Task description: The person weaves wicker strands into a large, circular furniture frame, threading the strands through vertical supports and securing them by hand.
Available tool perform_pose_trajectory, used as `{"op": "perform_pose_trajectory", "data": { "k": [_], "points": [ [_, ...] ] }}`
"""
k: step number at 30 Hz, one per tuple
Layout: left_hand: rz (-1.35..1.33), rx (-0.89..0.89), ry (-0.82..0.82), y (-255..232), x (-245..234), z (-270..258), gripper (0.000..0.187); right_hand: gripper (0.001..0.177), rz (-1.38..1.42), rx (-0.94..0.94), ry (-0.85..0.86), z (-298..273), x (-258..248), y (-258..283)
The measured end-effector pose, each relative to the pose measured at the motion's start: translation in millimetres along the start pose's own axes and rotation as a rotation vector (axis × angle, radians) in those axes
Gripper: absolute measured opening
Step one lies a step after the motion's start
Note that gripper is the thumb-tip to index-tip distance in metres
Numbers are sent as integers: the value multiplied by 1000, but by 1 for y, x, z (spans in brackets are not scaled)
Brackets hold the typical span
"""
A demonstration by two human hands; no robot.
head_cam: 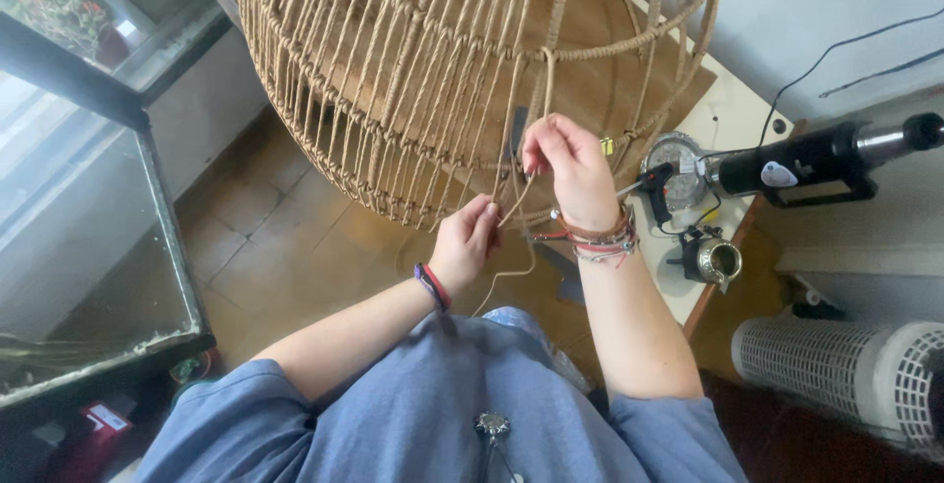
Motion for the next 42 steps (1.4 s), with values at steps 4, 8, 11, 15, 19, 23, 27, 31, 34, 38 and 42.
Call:
{"op": "perform_pose_trajectory", "data": {
  "k": [4,8,11,15,19,23,27,31,34,38,42],
  "points": [
    [-229,-84,3,9,1,5,29,23,-855,182,436,-69,48,-47],
    [-404,-143,-5,26,9,-3,33,16,-1258,455,933,-181,19,-255],
    [-190,-65,1,4,0,-1,30,33,-625,294,290,-77,17,-72],
    [34,-28,32,4,-3,2,24,58,343,80,137,-50,12,3],
    [-120,-71,32,-9,3,1,30,38,-517,198,438,-89,67,-55],
    [-473,-239,64,24,18,-6,31,31,-1283,505,882,-187,9,-247],
    [-296,-99,76,22,14,3,33,30,-578,146,207,-67,5,-47],
    [-245,-100,65,31,10,5,31,27,7,-55,217,-36,22,8],
    [-295,-133,29,14,6,5,31,25,-464,-15,355,-70,42,-27],
    [-505,-153,12,18,13,-3,35,25,-1300,602,742,-190,6,-233],
    [-379,-112,24,24,11,-4,32,27,-891,400,524,-91,16,-112]
  ]
}}
Point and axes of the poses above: each hand's wrist, its own z-axis towards the middle knuckle, its own x-axis out of the palm, y = z × x, the point moved 8 cm from there along z, towards the middle knuckle, and after that the axes turned 2 degrees about -z, right-handed, at the moved point
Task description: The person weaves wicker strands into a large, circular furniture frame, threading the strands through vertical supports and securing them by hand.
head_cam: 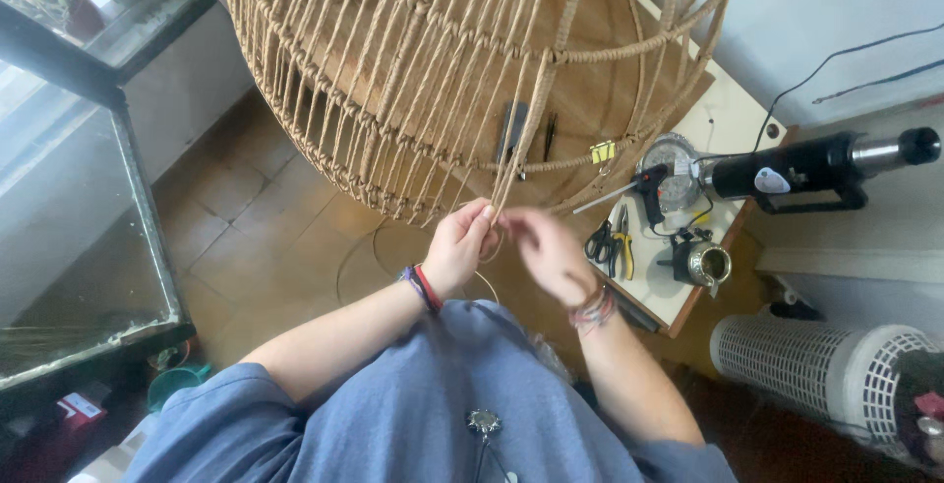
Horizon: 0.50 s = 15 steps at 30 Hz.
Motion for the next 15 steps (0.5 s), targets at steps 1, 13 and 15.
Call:
{"op": "perform_pose_trajectory", "data": {
  "k": [1,13,15],
  "points": [
    [106,6,4,-11,0,-3,31,34,414,-216,-218,-4,-42,30],
    [-101,-18,26,2,6,3,32,17,-120,-50,-7,1,37,-26],
    [-26,5,44,2,3,0,32,24,-212,86,62,-3,25,-26]
  ]
}}
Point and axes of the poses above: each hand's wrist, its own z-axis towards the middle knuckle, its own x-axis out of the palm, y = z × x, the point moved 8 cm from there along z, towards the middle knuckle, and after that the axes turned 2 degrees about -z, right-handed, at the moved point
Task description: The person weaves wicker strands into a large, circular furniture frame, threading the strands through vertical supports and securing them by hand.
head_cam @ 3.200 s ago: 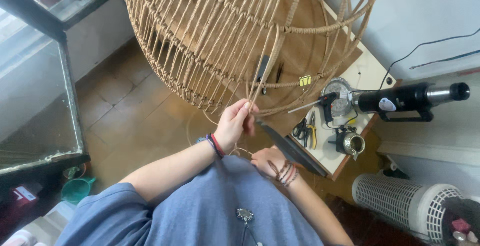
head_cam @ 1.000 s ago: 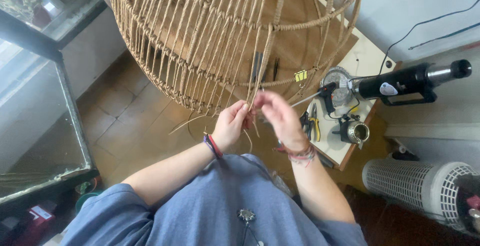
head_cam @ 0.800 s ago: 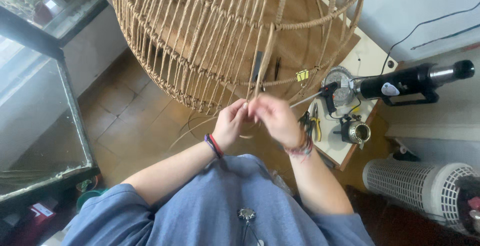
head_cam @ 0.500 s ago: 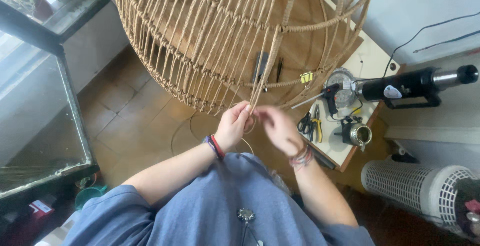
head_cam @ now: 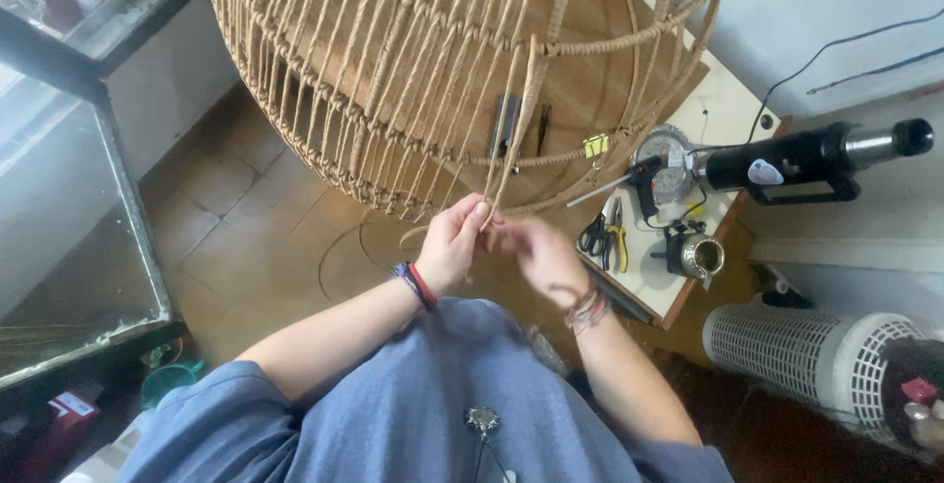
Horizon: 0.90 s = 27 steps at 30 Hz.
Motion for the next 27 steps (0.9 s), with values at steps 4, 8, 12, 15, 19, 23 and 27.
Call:
{"op": "perform_pose_trajectory", "data": {
  "k": [4,8,12,15,19,23,27],
  "points": [
    [504,125,-71,-16,-12,3,24,46,1131,-682,-344,-37,-148,73],
    [328,94,-66,-41,-1,-3,29,26,444,-493,-326,-38,-100,68],
    [-144,-80,-46,-4,6,-7,32,41,-198,-261,-22,2,75,-18],
    [-36,-60,-71,7,-7,1,30,37,-58,-69,132,0,20,7],
    [488,113,-50,-23,-9,0,24,35,983,-531,-490,-34,-140,65],
    [440,119,-52,13,-25,5,22,20,591,-602,-403,-38,-114,87],
    [44,13,-2,-10,-3,-2,34,30,1660,-96,156,-8,48,1]
  ]
}}
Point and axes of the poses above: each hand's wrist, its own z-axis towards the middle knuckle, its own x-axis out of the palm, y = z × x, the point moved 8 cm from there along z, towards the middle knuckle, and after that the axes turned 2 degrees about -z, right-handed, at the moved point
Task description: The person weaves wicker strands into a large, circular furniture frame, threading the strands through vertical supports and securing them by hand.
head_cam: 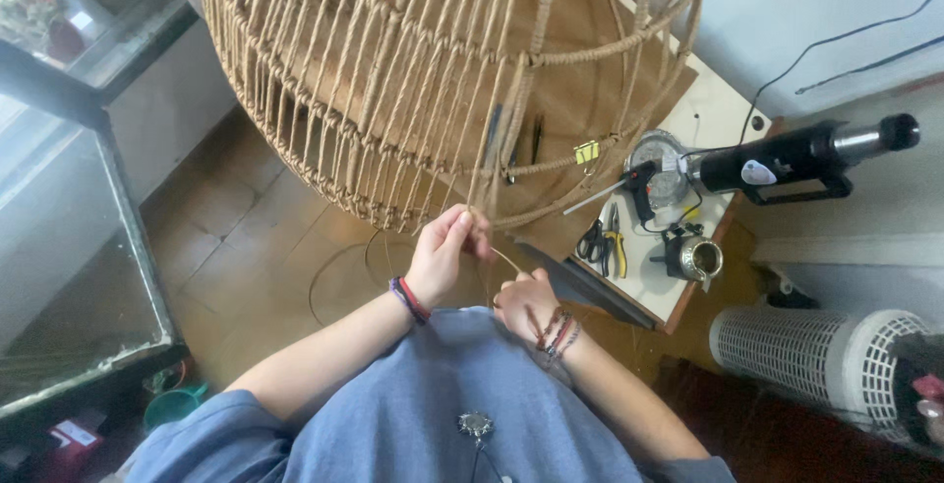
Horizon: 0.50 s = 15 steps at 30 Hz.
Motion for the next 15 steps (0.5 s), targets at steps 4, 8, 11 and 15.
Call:
{"op": "perform_pose_trajectory", "data": {
  "k": [4,8,11,15],
  "points": [
    [139,-9,-57,14,-16,2,29,26,-1459,-197,-164,1,38,83],
    [495,90,-68,0,-20,2,24,57,-425,-822,86,-28,109,189],
    [370,97,-11,-32,-2,0,29,21,-1253,-510,32,-5,72,100],
    [3,-15,-9,-7,2,-1,34,31,-2093,203,314,10,-11,-52]
  ]
}}
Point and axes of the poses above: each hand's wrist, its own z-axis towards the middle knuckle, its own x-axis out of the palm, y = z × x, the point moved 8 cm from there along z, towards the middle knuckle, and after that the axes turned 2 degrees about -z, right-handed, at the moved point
